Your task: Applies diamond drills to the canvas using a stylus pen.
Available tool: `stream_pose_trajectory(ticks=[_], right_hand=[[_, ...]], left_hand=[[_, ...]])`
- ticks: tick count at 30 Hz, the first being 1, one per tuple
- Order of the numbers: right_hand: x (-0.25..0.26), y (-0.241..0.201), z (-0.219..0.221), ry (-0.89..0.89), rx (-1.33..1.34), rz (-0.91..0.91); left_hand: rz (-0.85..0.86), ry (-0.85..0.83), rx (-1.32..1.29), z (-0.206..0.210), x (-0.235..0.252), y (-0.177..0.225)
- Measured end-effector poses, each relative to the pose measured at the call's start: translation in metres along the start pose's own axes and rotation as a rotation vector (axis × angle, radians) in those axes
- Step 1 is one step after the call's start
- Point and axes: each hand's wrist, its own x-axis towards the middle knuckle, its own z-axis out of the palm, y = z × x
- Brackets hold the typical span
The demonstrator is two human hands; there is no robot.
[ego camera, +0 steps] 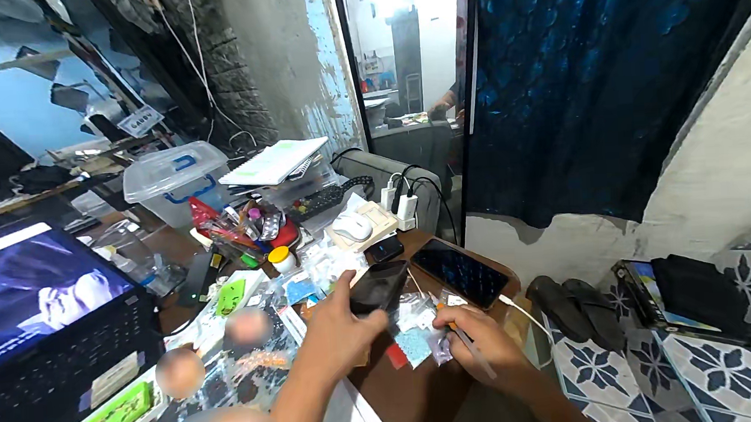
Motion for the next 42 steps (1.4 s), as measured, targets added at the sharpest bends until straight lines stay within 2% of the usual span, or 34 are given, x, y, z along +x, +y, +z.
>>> stream_pose_trajectory(ticks=[3,5,8,12,19,24,27,29,30,31,33,35,36,42], right_hand=[[0.001,0.003,0.004,0.068,-0.009,-0.039],[0.004,0.001,0.012,0.077,-0.113,-0.173],[0.003,-0.021,0.026,-0.103,-0.215,-0.293],[-0.002,-0.037,0.034,-0.27,-0.283,-0.289],[-0.004,-0.026,0.009,-0.465,-0.106,-0.388],[-0.016,-0.01,0.011,-0.317,0.16,-0.509],[-0.024,-0.004,0.015,-0.106,0.278,-0.39],[-0.026,-0.007,0.015,0.026,0.364,-0.24],[-0.026,-0.009,0.015,0.072,0.425,-0.188],[-0.025,-0.012,0.014,0.097,0.489,-0.14],[-0.024,-0.017,0.012,0.093,0.549,-0.096],[-0.023,-0.017,0.014,0.075,0.558,-0.099],[-0.023,-0.017,0.017,0.072,0.558,-0.091],[-0.022,-0.027,0.019,-0.022,0.577,0.033]], left_hand=[[-0.08,-0.128,-0.001,-0.023,0.008,0.006],[-0.086,-0.172,0.036,-0.03,0.01,0.007],[-0.07,-0.187,0.081,-0.03,0.009,0.006],[-0.011,-0.155,0.104,-0.015,0.004,-0.002],[0.122,-0.062,0.156,0.018,-0.007,-0.028],[0.167,-0.038,0.239,0.042,-0.015,-0.038],[0.28,0.067,0.255,0.05,-0.02,-0.046],[0.518,0.215,0.241,0.053,-0.025,-0.054],[0.657,0.236,0.21,0.051,-0.028,-0.056],[0.78,0.183,0.174,0.048,-0.031,-0.057],[0.944,-0.045,0.117,0.046,-0.037,-0.057],[0.978,-0.205,0.138,0.049,-0.04,-0.059],[0.975,-0.208,0.154,0.05,-0.041,-0.061],[0.948,-0.008,0.249,0.056,-0.04,-0.066]])
